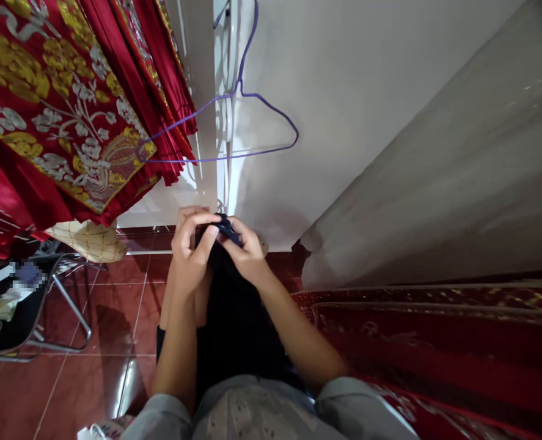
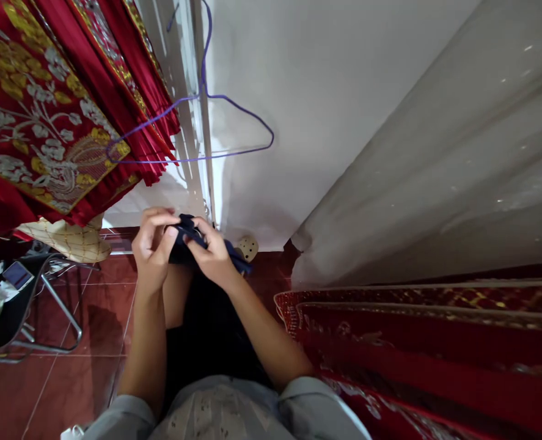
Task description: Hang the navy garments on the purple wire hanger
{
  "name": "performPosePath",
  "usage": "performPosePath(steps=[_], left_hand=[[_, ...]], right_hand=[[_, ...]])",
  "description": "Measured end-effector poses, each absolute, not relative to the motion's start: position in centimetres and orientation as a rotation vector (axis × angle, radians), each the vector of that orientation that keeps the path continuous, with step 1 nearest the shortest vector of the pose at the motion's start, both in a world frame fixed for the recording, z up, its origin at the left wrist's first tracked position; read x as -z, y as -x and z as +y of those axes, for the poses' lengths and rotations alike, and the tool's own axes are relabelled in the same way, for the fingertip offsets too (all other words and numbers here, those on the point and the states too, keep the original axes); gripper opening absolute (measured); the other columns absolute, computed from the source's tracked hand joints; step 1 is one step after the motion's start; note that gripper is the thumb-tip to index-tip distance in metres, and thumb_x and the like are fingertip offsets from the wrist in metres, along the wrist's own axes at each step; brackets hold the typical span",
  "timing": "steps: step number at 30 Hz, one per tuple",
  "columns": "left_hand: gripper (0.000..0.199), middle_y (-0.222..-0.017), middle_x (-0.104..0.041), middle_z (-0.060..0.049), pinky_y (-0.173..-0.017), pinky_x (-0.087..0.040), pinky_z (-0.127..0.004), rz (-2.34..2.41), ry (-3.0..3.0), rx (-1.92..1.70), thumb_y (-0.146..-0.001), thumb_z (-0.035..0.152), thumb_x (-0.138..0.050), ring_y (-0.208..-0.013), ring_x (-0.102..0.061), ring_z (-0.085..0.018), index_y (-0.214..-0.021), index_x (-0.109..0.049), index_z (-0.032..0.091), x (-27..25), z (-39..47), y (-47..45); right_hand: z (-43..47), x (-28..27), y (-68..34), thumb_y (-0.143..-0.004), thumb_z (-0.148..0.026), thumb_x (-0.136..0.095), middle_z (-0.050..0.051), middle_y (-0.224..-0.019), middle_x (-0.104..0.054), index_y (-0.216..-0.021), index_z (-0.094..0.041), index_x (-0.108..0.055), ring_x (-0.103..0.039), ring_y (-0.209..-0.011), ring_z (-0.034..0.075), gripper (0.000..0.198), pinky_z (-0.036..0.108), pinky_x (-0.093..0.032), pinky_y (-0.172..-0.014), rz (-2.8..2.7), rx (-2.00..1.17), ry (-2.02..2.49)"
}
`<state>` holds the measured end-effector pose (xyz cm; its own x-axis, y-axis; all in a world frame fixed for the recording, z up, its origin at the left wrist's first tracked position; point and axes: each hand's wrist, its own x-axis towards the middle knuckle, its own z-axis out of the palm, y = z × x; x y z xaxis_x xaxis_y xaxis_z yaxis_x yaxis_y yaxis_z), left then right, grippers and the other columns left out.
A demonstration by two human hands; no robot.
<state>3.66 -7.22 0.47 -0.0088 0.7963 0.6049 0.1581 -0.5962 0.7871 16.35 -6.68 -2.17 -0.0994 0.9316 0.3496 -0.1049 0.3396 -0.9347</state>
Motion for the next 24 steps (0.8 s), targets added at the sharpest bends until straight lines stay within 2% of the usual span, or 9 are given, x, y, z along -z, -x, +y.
performPosePath(steps=[3, 5, 8, 13, 15, 17, 20, 22, 24], left_hand=[[0.069, -0.126, -0.065, -0.012, -0.113, -0.046, -0.043, 0.726, -1.734, -1.388, -0.100, 0.075, -0.029, -0.128, -0.060, -0.025, -0.146, -0.046, 0.027, 0.1, -4.6, -2.9], [0.078, -0.121, -0.068, -0.013, -0.109, -0.050, -0.043, 0.689, -1.763, -1.083, -0.098, 0.078, -0.017, -0.125, -0.063, -0.026, -0.143, -0.051, 0.025, 0.5, -2.9, -2.3], [0.059, -0.108, -0.072, -0.010, -0.110, -0.048, -0.045, 0.805, -2.016, -0.688, -0.104, 0.066, -0.030, -0.113, -0.067, -0.026, -0.110, -0.069, 0.023, 0.5, -1.2, -1.1], [0.030, -0.084, -0.072, -0.003, -0.118, -0.031, -0.058, 1.065, -2.408, -0.223, -0.095, 0.047, -0.059, -0.086, -0.069, -0.025, -0.088, -0.069, 0.019, -0.5, 1.0, 2.2], [0.024, -0.079, -0.071, -0.004, -0.113, -0.037, -0.055, 1.170, -2.435, -0.072, -0.090, 0.039, -0.064, -0.080, -0.068, -0.024, -0.080, -0.068, 0.018, -0.5, 1.5, 3.8], [0.017, -0.086, -0.074, -0.005, -0.106, -0.042, -0.047, 1.190, -2.431, -0.009, -0.089, 0.032, -0.061, -0.083, -0.068, -0.024, -0.084, -0.070, 0.018, -0.4, 1.6, 5.4], [0.022, -0.091, -0.075, -0.007, -0.099, -0.044, -0.040, 1.274, -2.441, -0.050, -0.093, 0.034, -0.056, -0.086, -0.068, -0.024, -0.089, -0.071, 0.019, -0.8, 1.3, 7.4], [0.031, -0.083, -0.073, -0.006, -0.096, -0.044, -0.039, 1.376, -2.436, -0.051, -0.096, 0.040, -0.051, -0.080, -0.066, -0.023, -0.085, -0.070, 0.018, -1.4, 1.1, 8.1], [0.038, -0.079, -0.071, -0.006, -0.091, -0.045, -0.037, 1.447, -2.435, -0.033, -0.099, 0.043, -0.045, -0.076, -0.065, -0.022, -0.080, -0.067, 0.018, -2.3, 1.1, 8.2]], right_hand=[[-4.9, -1.0, -18.9, -0.082, -0.032, -0.063, 0.002, -0.075, -0.064, -0.075, -0.021, -0.066, -0.060, -0.072, 0.017, 0.013, 0.033, -0.051, -0.070, -1.546, -1.096, 0.809], [-3.6, -3.3, -20.9, -0.078, -0.029, -0.064, 0.000, -0.067, -0.059, -0.066, -0.020, -0.064, -0.056, -0.066, 0.015, 0.015, 0.030, -0.048, -0.065, -1.658, -1.035, 0.792], [-0.8, -5.6, -22.9, -0.074, -0.021, -0.063, -0.002, -0.065, -0.056, -0.063, -0.020, -0.061, -0.055, -0.067, 0.014, 0.012, 0.029, -0.048, -0.068, -1.621, -0.791, 0.841], [5.3, -4.2, -23.2, -0.083, -0.021, -0.059, 0.001, -0.087, -0.064, -0.087, -0.022, -0.065, -0.061, -0.091, 0.018, 0.007, 0.034, -0.050, -0.092, -1.425, -0.591, 0.919], [7.0, -2.6, -23.4, -0.087, -0.025, -0.058, 0.002, -0.082, -0.062, -0.082, -0.021, -0.062, -0.060, -0.087, 0.019, 0.008, 0.035, -0.049, -0.093, -1.468, -0.617, 1.002], [8.0, -1.4, -24.0, -0.087, -0.029, -0.061, 0.000, -0.066, -0.051, -0.063, -0.021, -0.053, -0.054, -0.071, 0.017, 0.026, 0.036, -0.049, -0.085, -1.516, -0.599, 1.143], [8.3, -0.5, -25.6, -0.080, -0.031, -0.070, -0.004, -0.055, -0.032, -0.051, -0.022, -0.039, -0.040, -0.059, 0.014, 0.044, 0.035, -0.047, -0.075, -1.518, -0.476, 1.281], [8.2, -0.3, -26.4, -0.080, -0.031, -0.069, -0.003, -0.058, -0.037, -0.055, -0.022, -0.044, -0.043, -0.063, 0.015, 0.036, 0.035, -0.047, -0.077, -1.462, -0.383, 1.232], [8.3, -0.3, -26.6, -0.083, -0.034, -0.065, 0.000, -0.068, -0.052, -0.066, -0.021, -0.054, -0.052, -0.074, 0.018, 0.023, 0.035, -0.048, -0.085, -1.408, -0.352, 1.124]])
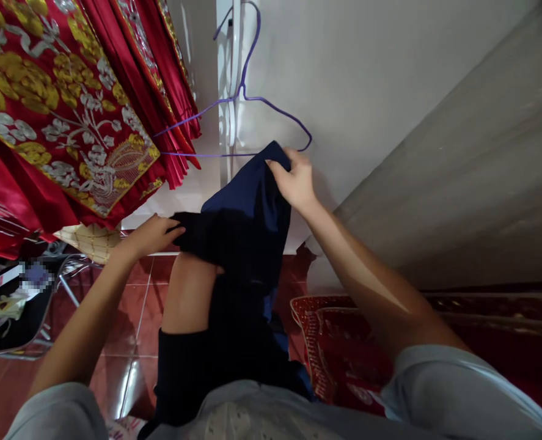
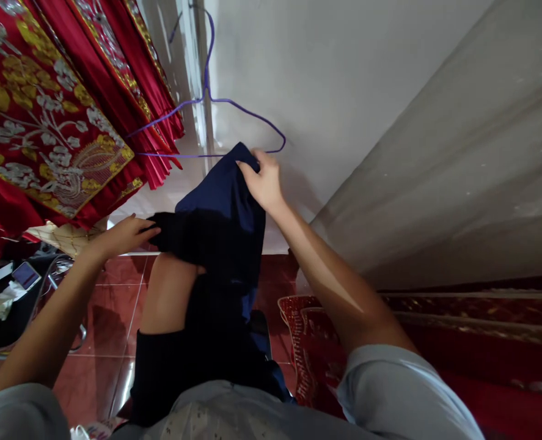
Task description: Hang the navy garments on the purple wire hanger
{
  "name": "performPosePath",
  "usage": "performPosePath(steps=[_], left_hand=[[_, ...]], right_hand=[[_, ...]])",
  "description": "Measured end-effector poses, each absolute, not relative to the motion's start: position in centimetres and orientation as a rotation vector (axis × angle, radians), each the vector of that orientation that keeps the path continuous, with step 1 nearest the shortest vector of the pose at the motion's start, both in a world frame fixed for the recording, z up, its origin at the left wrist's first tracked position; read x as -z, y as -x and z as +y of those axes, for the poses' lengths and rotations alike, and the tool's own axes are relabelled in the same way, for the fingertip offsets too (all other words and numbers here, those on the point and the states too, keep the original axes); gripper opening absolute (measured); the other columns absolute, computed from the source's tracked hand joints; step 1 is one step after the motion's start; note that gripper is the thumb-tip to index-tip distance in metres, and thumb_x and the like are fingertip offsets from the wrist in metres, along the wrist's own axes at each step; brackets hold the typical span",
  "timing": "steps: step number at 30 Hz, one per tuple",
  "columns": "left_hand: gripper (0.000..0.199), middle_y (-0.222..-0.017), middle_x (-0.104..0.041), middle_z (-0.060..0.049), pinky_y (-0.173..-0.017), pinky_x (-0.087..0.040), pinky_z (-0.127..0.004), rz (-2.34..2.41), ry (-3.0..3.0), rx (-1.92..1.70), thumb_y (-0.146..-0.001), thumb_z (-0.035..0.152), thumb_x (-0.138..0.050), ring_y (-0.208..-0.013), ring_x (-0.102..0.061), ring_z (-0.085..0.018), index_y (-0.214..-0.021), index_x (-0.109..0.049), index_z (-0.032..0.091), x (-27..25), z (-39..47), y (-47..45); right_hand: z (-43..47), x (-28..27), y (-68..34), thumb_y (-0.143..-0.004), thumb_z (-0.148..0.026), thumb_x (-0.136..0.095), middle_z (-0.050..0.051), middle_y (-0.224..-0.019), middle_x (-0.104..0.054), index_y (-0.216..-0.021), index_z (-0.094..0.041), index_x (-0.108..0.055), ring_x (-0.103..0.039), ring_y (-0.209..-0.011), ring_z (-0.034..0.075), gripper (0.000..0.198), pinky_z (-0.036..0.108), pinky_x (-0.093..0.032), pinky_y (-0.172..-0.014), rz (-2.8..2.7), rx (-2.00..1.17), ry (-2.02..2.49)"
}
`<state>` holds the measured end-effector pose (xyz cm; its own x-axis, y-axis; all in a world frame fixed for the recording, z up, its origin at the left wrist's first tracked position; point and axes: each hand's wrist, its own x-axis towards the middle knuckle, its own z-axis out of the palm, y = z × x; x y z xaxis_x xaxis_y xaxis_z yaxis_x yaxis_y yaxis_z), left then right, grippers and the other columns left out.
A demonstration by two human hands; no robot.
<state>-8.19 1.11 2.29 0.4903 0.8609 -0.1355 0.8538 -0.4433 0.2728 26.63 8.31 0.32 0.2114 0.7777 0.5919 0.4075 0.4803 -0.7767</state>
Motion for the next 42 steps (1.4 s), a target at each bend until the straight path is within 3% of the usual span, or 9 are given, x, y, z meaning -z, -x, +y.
performPosePath(steps=[4, 13, 16, 20, 25, 33, 36, 39, 42], left_hand=[[0.038, -0.083, -0.071, -0.009, -0.078, -0.044, -0.033, 1.546, -2.452, 0.038, -0.098, 0.042, -0.042, -0.078, -0.063, -0.024, -0.081, -0.067, 0.019, -3.6, 1.0, 7.2], [0.033, -0.093, -0.074, -0.013, -0.070, -0.043, -0.031, 1.539, -2.380, 0.236, -0.095, 0.042, -0.048, -0.081, -0.067, -0.027, -0.093, -0.071, 0.018, -4.6, -0.8, 8.2], [0.031, -0.094, -0.074, -0.012, -0.080, -0.048, -0.034, 1.549, -2.423, 0.113, -0.095, 0.040, -0.047, -0.089, -0.069, -0.028, -0.087, -0.069, 0.018, -5.0, -0.9, 8.6], [0.029, -0.118, -0.072, -0.014, -0.110, -0.045, -0.045, 1.441, -2.559, -0.429, -0.096, 0.035, -0.046, -0.128, -0.061, -0.033, -0.086, -0.067, 0.018, -6.2, -0.4, 7.6], [0.021, -0.137, -0.064, -0.011, -0.120, -0.038, -0.054, 1.269, -2.593, -0.953, -0.096, 0.028, -0.047, -0.139, -0.053, -0.031, -0.095, -0.066, 0.019, -8.3, 1.7, 4.6], [0.042, -0.125, -0.069, -0.008, -0.115, -0.045, -0.042, 1.069, -2.571, -1.235, -0.094, 0.022, -0.053, -0.121, -0.066, -0.022, -0.136, -0.052, 0.020, -9.3, 6.0, -0.2], [0.032, -0.118, -0.073, -0.008, -0.112, -0.047, -0.041, 1.070, -2.579, -1.250, -0.098, 0.022, -0.048, -0.115, -0.067, -0.022, -0.127, -0.061, 0.018, -9.2, 6.8, 0.1], [0.025, -0.117, -0.072, -0.008, -0.109, -0.048, -0.041, 1.111, -2.595, -1.260, -0.098, 0.023, -0.047, -0.116, -0.065, -0.023, -0.112, -0.068, 0.018, -9.3, 7.1, 1.2], [0.020, -0.115, -0.070, -0.007, -0.109, -0.048, -0.044, 1.149, -2.606, -1.275, -0.098, 0.025, -0.052, -0.115, -0.063, -0.023, -0.107, -0.069, 0.020, -9.8, 7.5, 2.7]], right_hand=[[9.7, 0.0, -25.1, -0.093, -0.043, -0.054, 0.003, -0.083, -0.065, -0.079, -0.021, -0.063, -0.063, -0.097, 0.020, 0.028, 0.032, -0.047, -0.096, -1.400, -0.582, 1.029], [9.4, -0.5, -25.1, -0.083, -0.024, -0.070, -0.003, -0.061, -0.053, -0.062, -0.017, -0.059, -0.047, -0.060, 0.012, 0.025, 0.026, -0.039, -0.059, -1.388, -0.732, 1.134], [7.3, -1.2, -27.4, -0.078, -0.022, -0.075, -0.005, -0.057, -0.044, -0.059, -0.018, -0.056, -0.039, -0.056, 0.010, 0.027, 0.026, -0.033, -0.055, -1.417, -0.531, 1.203], [5.6, -2.3, -29.5, -0.076, -0.020, -0.071, -0.006, -0.055, -0.028, -0.053, -0.020, -0.039, -0.027, -0.055, 0.009, 0.039, 0.027, -0.023, -0.052, -1.414, -0.295, 1.287], [4.9, -2.6, -29.2, -0.074, -0.022, -0.068, -0.005, -0.055, -0.030, -0.054, -0.020, -0.040, -0.028, -0.054, 0.008, 0.035, 0.025, -0.019, -0.049, -1.398, -0.399, 1.239], [3.1, -2.4, -27.2, -0.076, -0.032, -0.070, -0.003, -0.059, -0.049, -0.063, -0.019, -0.054, -0.048, -0.057, 0.011, 0.025, 0.025, -0.039, -0.053, -1.391, -0.572, 1.132], [2.5, -4.0, -28.8, -0.075, -0.025, -0.074, 0.005, -0.093, -0.069, -0.091, -0.017, -0.068, -0.066, -0.086, 0.018, 0.019, 0.031, -0.054, -0.074, -1.225, -0.187, 1.043], [2.7, -6.0, -31.4, -0.068, -0.013, -0.079, 0.015, -0.136, -0.061, -0.127, -0.013, -0.062, -0.059, -0.126, 0.024, 0.061, 0.032, -0.056, -0.085, -1.017, 0.092, 0.944], [3.1, -7.3, -33.5, -0.068, -0.014, -0.082, 0.013, -0.108, -0.072, -0.104, -0.011, -0.074, -0.067, -0.094, 0.022, 0.037, 0.030, -0.052, -0.068, -1.043, -0.079, 1.096]])
